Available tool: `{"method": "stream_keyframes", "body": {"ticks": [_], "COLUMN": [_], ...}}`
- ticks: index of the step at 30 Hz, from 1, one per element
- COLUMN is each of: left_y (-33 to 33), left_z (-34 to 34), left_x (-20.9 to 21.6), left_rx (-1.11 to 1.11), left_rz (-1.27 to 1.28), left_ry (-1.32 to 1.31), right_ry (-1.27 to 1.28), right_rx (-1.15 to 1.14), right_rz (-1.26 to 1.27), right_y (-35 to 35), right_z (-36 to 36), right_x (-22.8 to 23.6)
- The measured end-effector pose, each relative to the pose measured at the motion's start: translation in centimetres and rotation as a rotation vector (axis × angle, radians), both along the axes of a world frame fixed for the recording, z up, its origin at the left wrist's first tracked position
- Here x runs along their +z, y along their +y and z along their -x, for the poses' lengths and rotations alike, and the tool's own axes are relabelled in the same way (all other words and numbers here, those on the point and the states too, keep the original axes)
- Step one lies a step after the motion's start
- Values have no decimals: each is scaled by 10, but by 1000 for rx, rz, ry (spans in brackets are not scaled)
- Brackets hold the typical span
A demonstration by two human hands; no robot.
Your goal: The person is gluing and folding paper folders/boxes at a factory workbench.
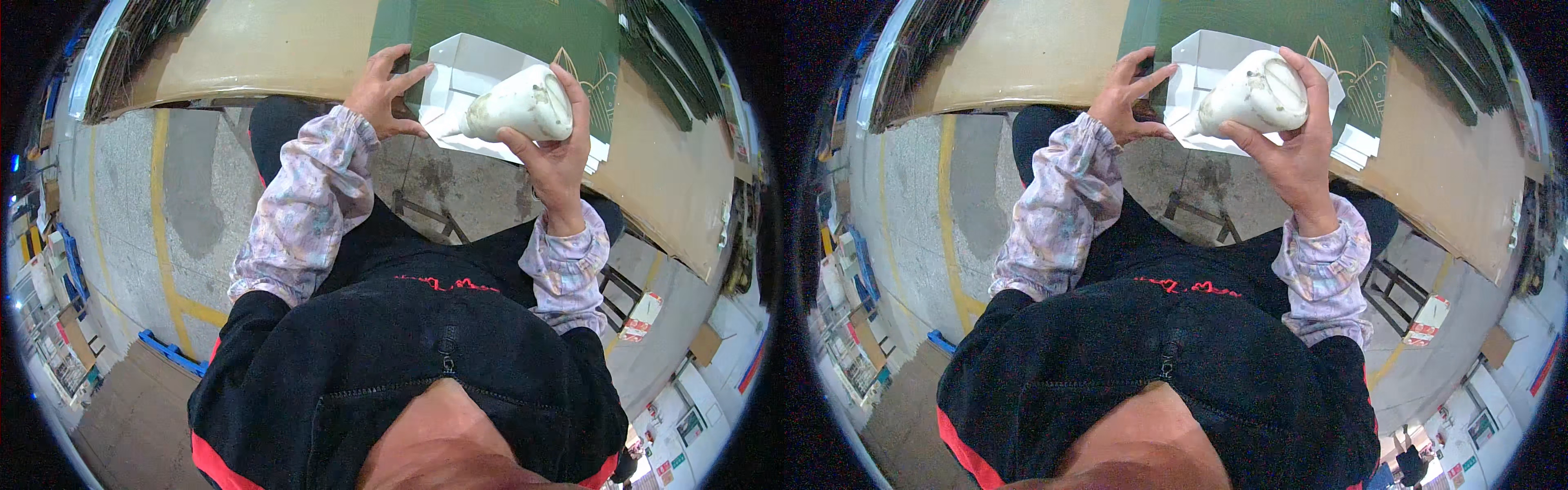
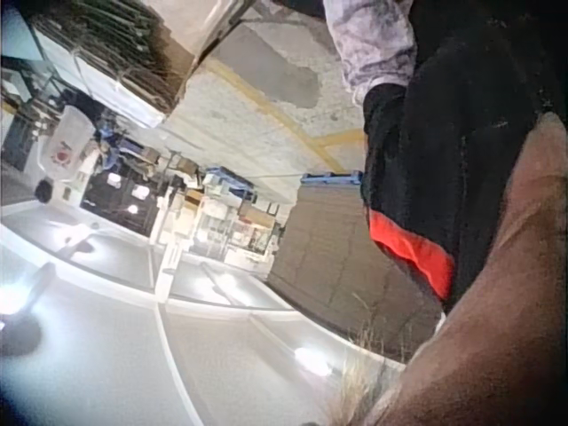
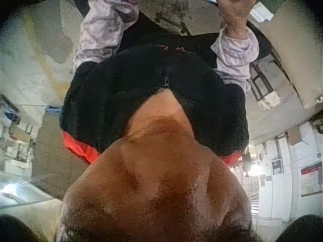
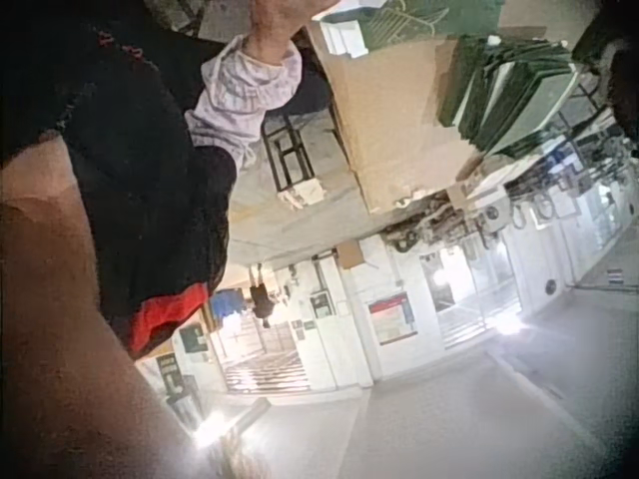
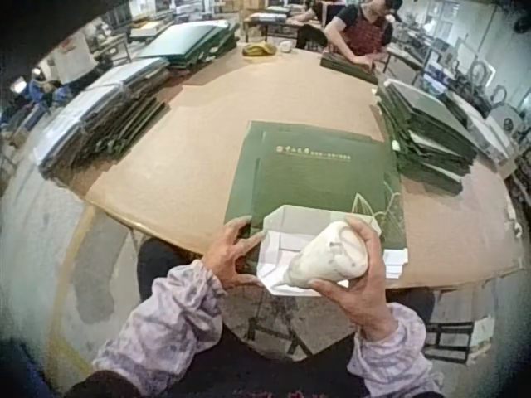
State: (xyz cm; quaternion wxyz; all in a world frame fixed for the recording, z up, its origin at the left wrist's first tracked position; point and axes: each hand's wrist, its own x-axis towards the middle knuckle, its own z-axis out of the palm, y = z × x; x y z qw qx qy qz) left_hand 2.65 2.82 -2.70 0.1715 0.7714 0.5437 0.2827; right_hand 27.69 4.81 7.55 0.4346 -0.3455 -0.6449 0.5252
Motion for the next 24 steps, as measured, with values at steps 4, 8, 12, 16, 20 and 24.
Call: {"method": "stream_keyframes", "body": {"ticks": [4,8,12,16,20,24], "left_y": [1,0,1,1,2,2], "left_z": [0,0,-1,-2,1,2], "left_x": [0,-1,1,3,0,-1], "left_rx": [-18,2,-3,-6,-4,-4], "left_rz": [-25,5,-7,22,13,6], "left_ry": [-20,-14,-4,-11,8,3], "right_ry": [2,8,0,8,30,42], "right_rx": [-11,-14,-14,-15,-27,-66], "right_rz": [-5,-4,-11,-8,-3,60], "right_y": [-1,-1,-1,-1,0,-1], "right_z": [-5,-9,-11,-16,-21,-26], "right_x": [-1,0,-1,-1,-1,1]}}
